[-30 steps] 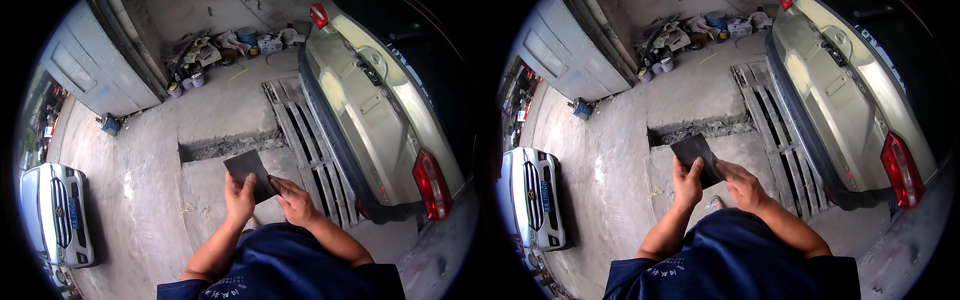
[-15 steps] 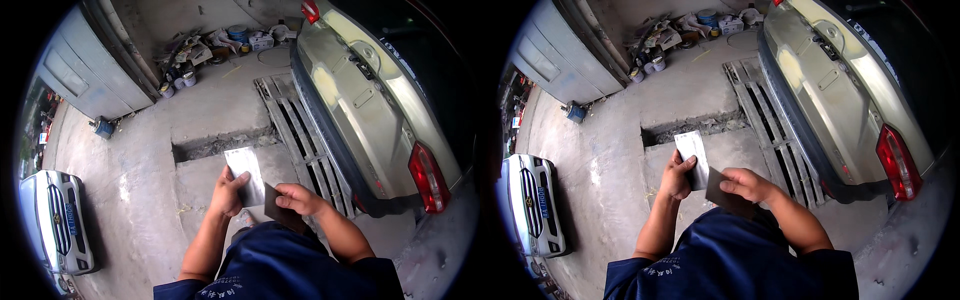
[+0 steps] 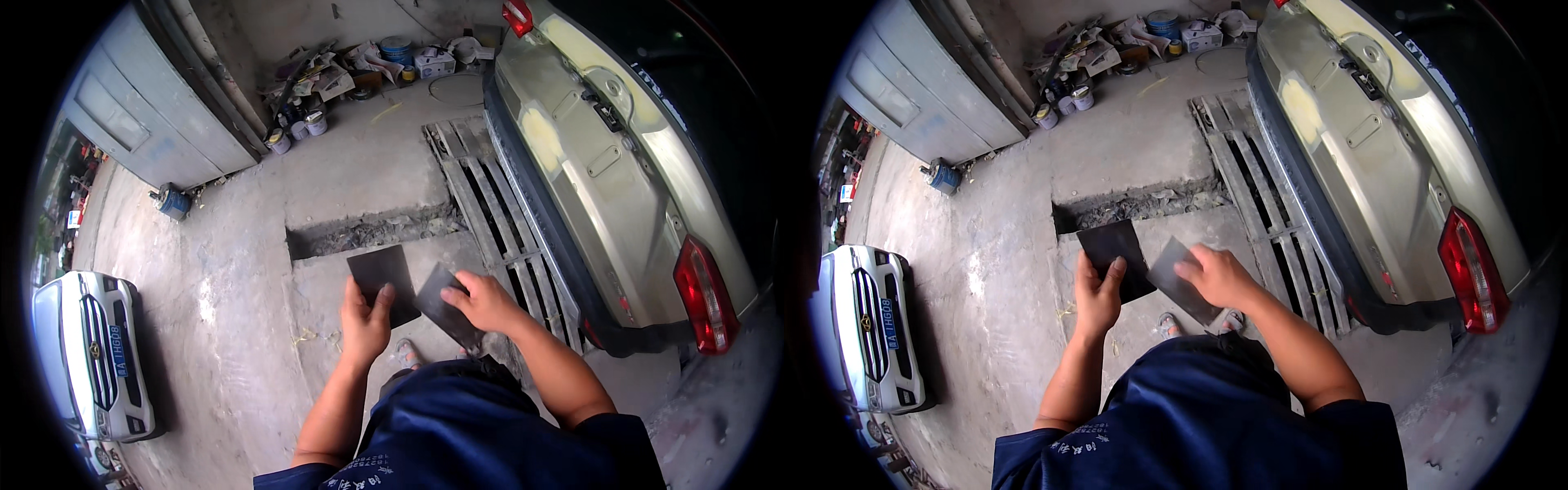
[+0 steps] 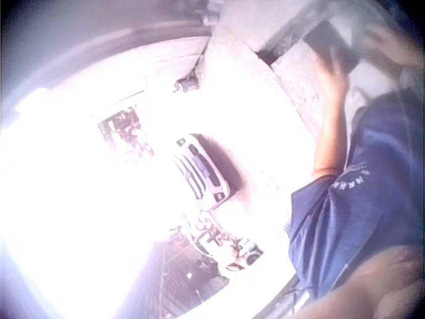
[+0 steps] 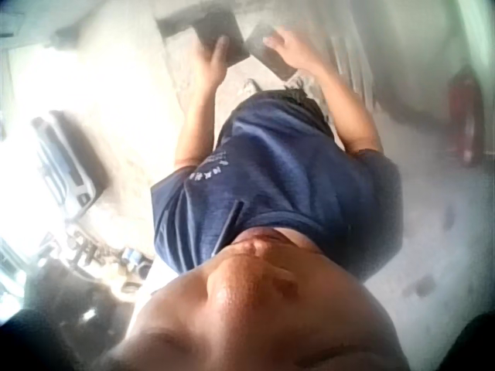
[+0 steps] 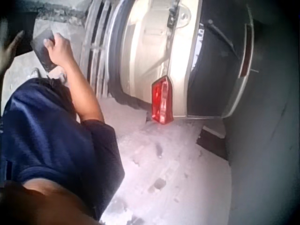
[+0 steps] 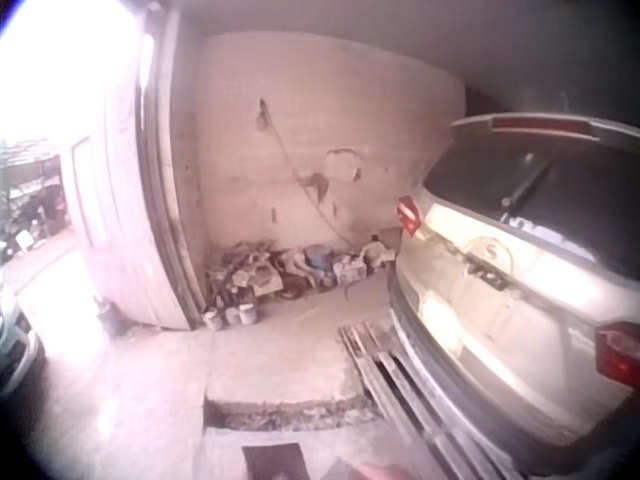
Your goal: The person scoops beige body filler from a can onto a dark rectangular card and adds a yellow hardener. They mix the components on the card using a second card as a spatula. Finally, they apply the mixed filler to the rear bumper of a beige car.
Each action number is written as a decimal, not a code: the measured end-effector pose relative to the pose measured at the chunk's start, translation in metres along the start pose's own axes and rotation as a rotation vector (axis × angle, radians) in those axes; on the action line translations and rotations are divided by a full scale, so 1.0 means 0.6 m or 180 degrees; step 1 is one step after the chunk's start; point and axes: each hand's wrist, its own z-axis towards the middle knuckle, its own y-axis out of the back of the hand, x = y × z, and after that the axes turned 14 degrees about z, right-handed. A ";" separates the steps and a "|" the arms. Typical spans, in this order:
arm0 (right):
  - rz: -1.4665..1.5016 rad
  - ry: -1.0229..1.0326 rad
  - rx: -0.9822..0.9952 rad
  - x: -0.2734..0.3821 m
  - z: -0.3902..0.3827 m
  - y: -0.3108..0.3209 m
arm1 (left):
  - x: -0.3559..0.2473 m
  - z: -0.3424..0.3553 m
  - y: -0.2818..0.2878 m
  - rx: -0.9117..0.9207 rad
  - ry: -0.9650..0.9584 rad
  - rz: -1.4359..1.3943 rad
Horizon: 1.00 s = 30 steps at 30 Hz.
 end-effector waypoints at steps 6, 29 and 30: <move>0.0937 -0.0228 -0.0417 0.061 0.107 0.036 | 0.027 0.002 0.027 -0.0041 -0.0023 0.0294; -0.0446 -0.0312 0.0245 0.049 0.105 -0.068 | 0.031 0.104 0.092 0.1546 0.0806 0.0956; -0.0444 -0.0310 0.0290 0.042 0.110 -0.065 | 0.039 0.104 0.088 0.1499 0.0768 0.0952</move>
